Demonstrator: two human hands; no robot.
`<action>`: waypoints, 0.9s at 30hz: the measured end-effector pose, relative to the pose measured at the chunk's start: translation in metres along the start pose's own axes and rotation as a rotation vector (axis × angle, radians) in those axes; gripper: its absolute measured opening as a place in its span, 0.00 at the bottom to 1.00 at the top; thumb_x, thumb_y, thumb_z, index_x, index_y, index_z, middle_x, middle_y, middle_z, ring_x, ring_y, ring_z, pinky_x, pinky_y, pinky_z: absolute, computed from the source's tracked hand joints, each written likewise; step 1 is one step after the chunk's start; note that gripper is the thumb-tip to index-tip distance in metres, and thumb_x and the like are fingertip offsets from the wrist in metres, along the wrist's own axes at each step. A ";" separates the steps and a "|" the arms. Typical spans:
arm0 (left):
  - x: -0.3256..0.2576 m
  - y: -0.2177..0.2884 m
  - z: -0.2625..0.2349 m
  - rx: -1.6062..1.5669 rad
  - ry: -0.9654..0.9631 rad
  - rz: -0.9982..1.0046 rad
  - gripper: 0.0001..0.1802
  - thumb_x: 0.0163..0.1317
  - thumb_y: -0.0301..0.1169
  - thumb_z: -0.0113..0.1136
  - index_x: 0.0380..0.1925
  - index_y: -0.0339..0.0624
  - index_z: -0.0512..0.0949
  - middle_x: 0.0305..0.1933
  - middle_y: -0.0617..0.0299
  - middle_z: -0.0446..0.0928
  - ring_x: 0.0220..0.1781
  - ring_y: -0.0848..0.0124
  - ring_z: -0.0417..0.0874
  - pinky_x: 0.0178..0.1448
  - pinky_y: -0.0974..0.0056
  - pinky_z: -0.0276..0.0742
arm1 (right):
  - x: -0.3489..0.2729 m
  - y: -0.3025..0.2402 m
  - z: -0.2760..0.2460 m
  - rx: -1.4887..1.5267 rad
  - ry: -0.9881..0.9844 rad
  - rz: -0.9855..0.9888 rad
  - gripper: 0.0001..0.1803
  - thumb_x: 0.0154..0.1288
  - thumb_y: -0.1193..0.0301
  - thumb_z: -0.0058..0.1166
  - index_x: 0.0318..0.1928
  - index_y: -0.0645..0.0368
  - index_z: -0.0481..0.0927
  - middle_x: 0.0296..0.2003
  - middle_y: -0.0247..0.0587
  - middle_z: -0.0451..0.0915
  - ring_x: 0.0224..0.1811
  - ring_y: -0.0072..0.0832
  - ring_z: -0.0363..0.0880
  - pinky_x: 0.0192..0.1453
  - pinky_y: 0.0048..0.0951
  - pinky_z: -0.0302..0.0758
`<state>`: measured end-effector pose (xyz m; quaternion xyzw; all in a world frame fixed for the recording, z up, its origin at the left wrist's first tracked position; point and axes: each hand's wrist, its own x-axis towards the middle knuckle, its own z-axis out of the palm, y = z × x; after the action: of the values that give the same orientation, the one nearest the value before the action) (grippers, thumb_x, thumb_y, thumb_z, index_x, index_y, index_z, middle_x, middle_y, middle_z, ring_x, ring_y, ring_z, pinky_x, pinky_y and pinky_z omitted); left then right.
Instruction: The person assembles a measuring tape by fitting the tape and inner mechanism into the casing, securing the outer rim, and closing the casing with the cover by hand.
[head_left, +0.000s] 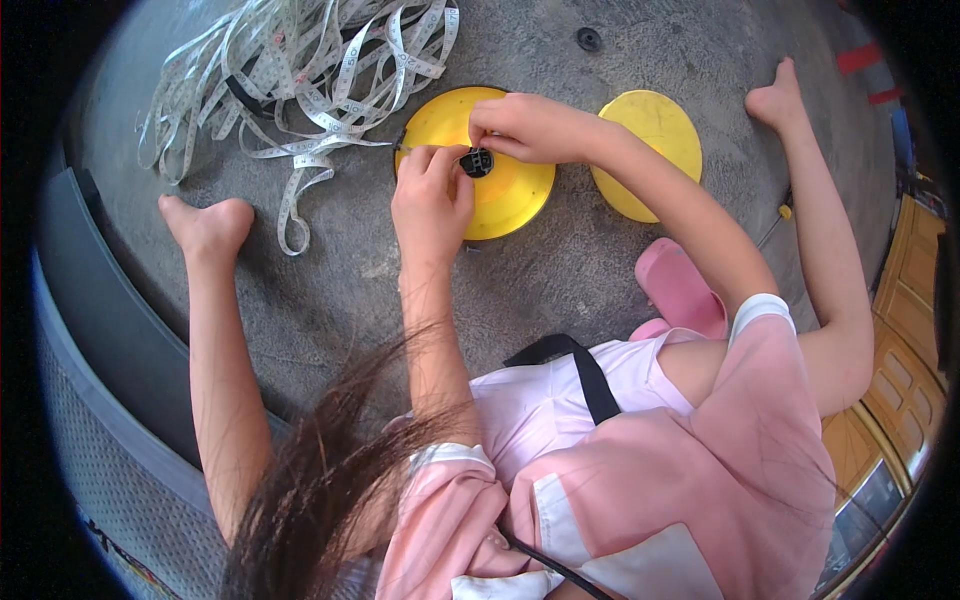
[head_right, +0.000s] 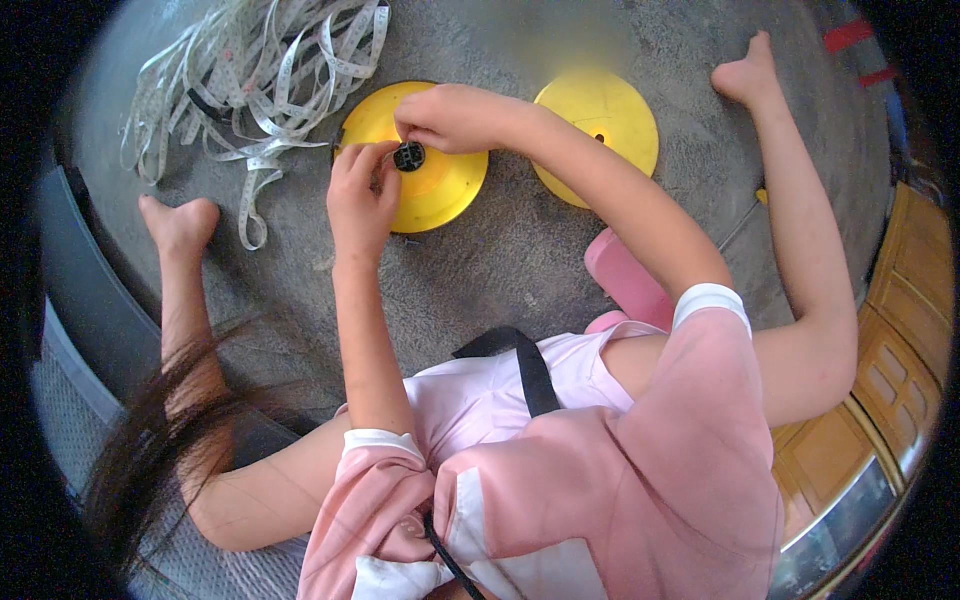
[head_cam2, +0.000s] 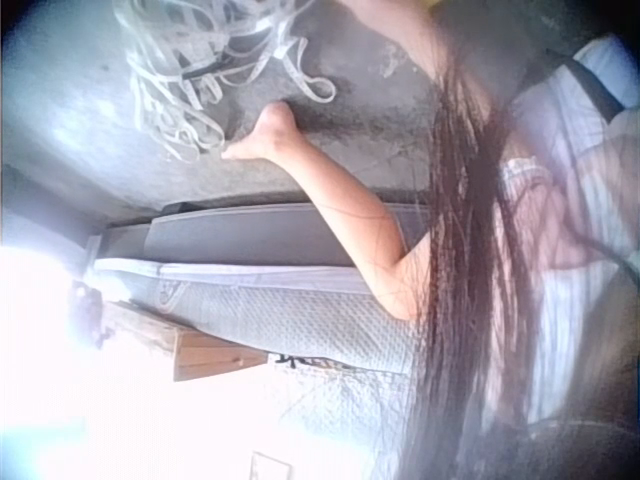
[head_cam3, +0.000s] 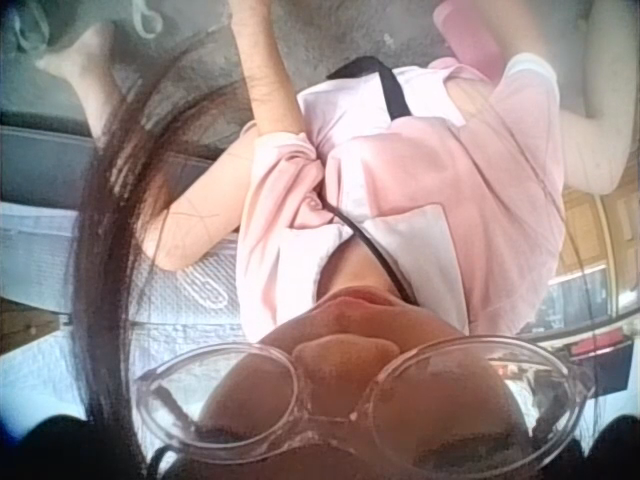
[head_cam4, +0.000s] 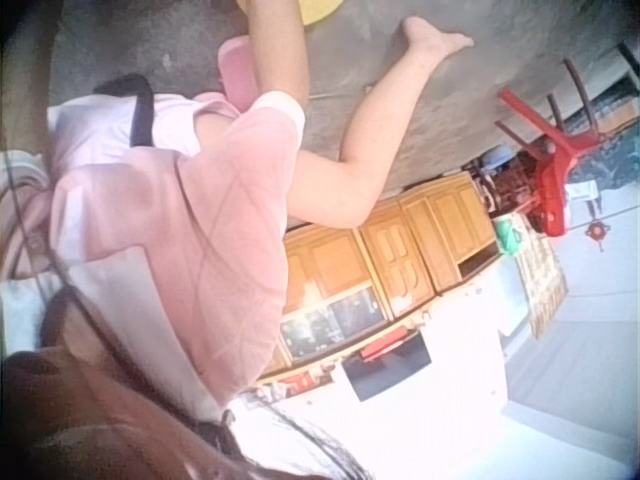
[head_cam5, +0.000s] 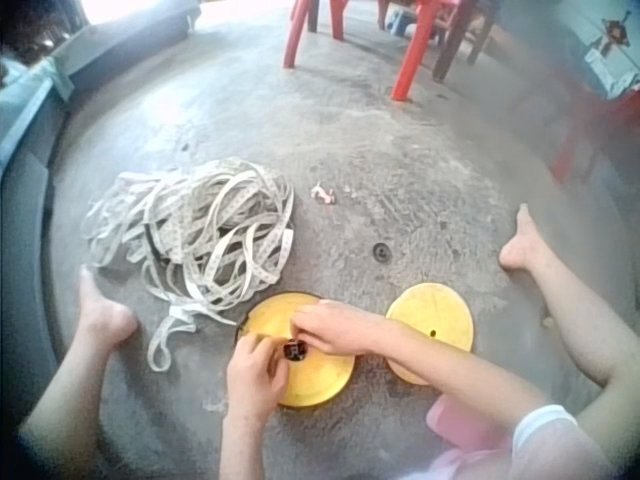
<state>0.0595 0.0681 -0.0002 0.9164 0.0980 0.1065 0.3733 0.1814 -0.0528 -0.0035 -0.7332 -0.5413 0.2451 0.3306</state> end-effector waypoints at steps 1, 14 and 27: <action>0.001 0.002 0.000 -0.001 0.000 -0.001 0.08 0.43 0.23 0.54 0.28 0.40 0.73 0.27 0.58 0.69 0.29 0.65 0.71 0.32 0.67 0.68 | -0.001 0.001 0.000 -0.001 -0.009 -0.001 0.04 0.51 0.75 0.45 0.29 0.62 0.68 0.25 0.43 0.70 0.29 0.38 0.70 0.32 0.32 0.66; 0.000 0.003 0.001 0.024 -0.069 -0.046 0.15 0.38 0.31 0.61 0.31 0.48 0.73 0.30 0.62 0.67 0.35 0.64 0.68 0.37 0.63 0.68 | -0.009 0.004 0.005 -0.196 0.070 -0.091 0.04 0.50 0.75 0.46 0.28 0.60 0.67 0.29 0.40 0.66 0.29 0.36 0.69 0.32 0.30 0.67; 0.001 0.003 0.001 -0.004 -0.072 0.015 0.14 0.42 0.29 0.58 0.32 0.44 0.72 0.31 0.60 0.67 0.36 0.63 0.68 0.38 0.65 0.65 | -0.015 0.004 0.007 -0.194 0.133 -0.102 0.06 0.48 0.75 0.48 0.30 0.57 0.69 0.28 0.37 0.68 0.28 0.34 0.69 0.32 0.29 0.67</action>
<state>0.0609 0.0655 0.0009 0.9195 0.0777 0.0765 0.3776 0.1742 -0.0662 -0.0110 -0.7480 -0.5758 0.1254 0.3053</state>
